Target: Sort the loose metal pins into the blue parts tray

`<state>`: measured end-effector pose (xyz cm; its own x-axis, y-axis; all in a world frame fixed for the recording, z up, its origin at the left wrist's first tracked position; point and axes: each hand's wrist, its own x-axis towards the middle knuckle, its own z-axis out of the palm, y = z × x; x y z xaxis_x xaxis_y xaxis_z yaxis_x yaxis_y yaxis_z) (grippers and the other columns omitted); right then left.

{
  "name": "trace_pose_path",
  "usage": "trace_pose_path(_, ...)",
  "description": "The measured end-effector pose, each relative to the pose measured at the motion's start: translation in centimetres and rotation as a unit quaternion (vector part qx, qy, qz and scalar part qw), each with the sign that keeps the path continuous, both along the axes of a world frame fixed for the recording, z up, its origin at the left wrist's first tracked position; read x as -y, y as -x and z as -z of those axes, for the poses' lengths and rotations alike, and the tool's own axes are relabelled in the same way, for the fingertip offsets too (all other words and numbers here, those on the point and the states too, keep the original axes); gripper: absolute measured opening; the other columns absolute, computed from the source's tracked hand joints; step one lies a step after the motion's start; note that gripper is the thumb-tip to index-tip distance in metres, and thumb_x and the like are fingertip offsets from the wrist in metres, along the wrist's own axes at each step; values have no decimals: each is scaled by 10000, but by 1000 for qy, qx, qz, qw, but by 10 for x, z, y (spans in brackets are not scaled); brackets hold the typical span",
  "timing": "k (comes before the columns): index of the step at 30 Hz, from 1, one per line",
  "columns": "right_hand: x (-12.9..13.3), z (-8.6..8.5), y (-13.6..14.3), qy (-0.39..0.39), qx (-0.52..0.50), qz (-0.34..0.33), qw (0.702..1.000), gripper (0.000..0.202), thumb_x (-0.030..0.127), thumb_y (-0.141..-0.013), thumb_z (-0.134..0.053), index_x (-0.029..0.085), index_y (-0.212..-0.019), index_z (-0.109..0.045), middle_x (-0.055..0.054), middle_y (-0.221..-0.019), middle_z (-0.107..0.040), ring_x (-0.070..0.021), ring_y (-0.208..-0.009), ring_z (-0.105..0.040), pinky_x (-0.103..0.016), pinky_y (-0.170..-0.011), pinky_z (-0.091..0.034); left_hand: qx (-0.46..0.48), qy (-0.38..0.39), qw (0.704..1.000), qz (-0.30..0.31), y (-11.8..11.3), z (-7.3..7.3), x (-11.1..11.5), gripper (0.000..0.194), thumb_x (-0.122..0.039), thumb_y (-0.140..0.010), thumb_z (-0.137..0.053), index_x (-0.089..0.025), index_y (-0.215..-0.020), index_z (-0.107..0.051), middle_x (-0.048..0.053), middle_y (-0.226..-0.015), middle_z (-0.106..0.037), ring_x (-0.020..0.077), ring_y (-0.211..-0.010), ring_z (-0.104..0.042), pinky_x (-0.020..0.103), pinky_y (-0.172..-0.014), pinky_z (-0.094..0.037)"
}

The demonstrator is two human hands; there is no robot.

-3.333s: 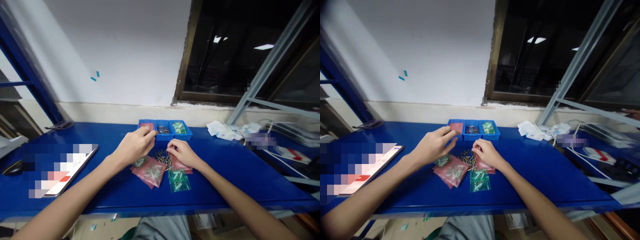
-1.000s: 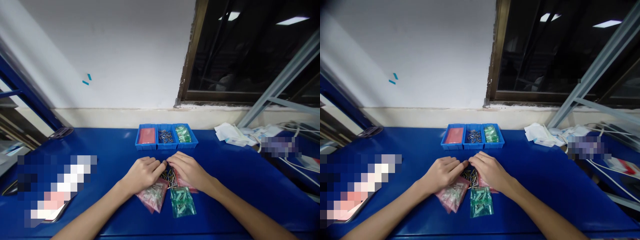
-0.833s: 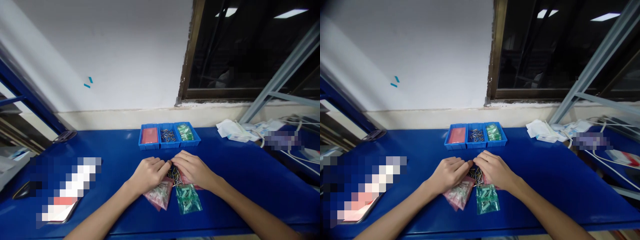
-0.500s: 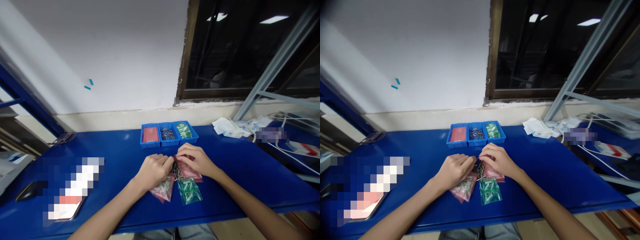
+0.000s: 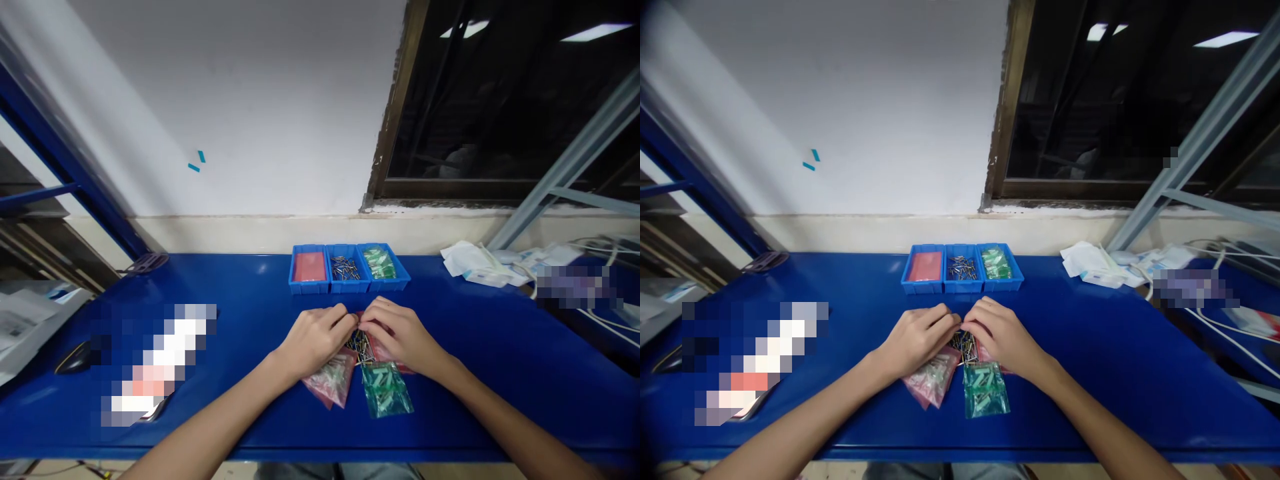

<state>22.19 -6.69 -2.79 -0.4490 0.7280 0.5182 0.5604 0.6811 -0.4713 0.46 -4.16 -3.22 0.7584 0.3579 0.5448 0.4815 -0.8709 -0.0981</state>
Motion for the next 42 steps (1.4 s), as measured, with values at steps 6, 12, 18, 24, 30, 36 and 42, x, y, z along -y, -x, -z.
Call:
trace_pose_path(6,0,1,1,-17,15,0,1000,221,245,-988,-521,209,-780,-586,-18,-734,-584,-170,-720,-529,-301,-690,-414,8,-7,1000,-3,1,-1,1,246,-247,-1054,-363,-162,-1093,-591,34,-885,-595,132,-692,-575,244,-555,-456)
trace_pose_path(12,1,-2,5,4,-21,17,1000,224,298,-973,-556,202,-783,-627,-17,-730,-604,-162,-698,-541,-291,-662,-417,11,20,1000,-15,1,-5,0,258,-291,-1039,-396,-163,-1059,-618,52,-910,-594,149,-766,-591,248,-594,-489)
trace_pose_path(18,-3,-4,8,-11,-51,40,998,173,258,-974,-543,201,-837,-632,-18,-776,-628,-164,-724,-565,-297,-712,-433,-10,6,1000,-8,-1,-27,-13,271,-294,-1034,-436,-152,-989,-662,73,-957,-609,162,-821,-597,273,-661,-503)
trace_pose_path(24,-4,-2,1,-34,-51,75,995,137,246,-971,-544,206,-875,-632,-25,-787,-633,-183,-761,-583,-312,-740,-449,25,39,998,46,-8,-22,-28,284,-295,-1049,-418,-134,-1149,-630,64,-885,-661,152,-773,-634,267,-660,-525)
trace_pose_path(30,-3,1,1,-10,-45,107,993,72,226,-940,-589,208,-934,-658,-12,-794,-638,-167,-737,-593,-293,-731,-457,80,73,994,25,-5,-3,-26,319,-216,-1049,-387,-173,-1340,-511,68,-952,-642,173,-853,-614,320,-734,-547)
trace_pose_path(36,-6,4,7,49,-61,97,992,83,214,-924,-597,198,-925,-679,-12,-822,-682,-157,-730,-616,-277,-724,-463,172,162,971,27,-7,0,-25,149,-275,-1028,-480,-179,-1099,-569,41,-935,-679,152,-829,-641,287,-761,-529)
trace_pose_path(42,-6,2,10,106,-115,65,986,108,222,-928,-576,195,-947,-679,-20,-878,-710,-159,-795,-648,-265,-737,-471,216,158,963,26,-8,4,-23,171,-329,-992,-559,-186,-906,-595,15,-812,-642,139,-730,-595,256,-675,-472)
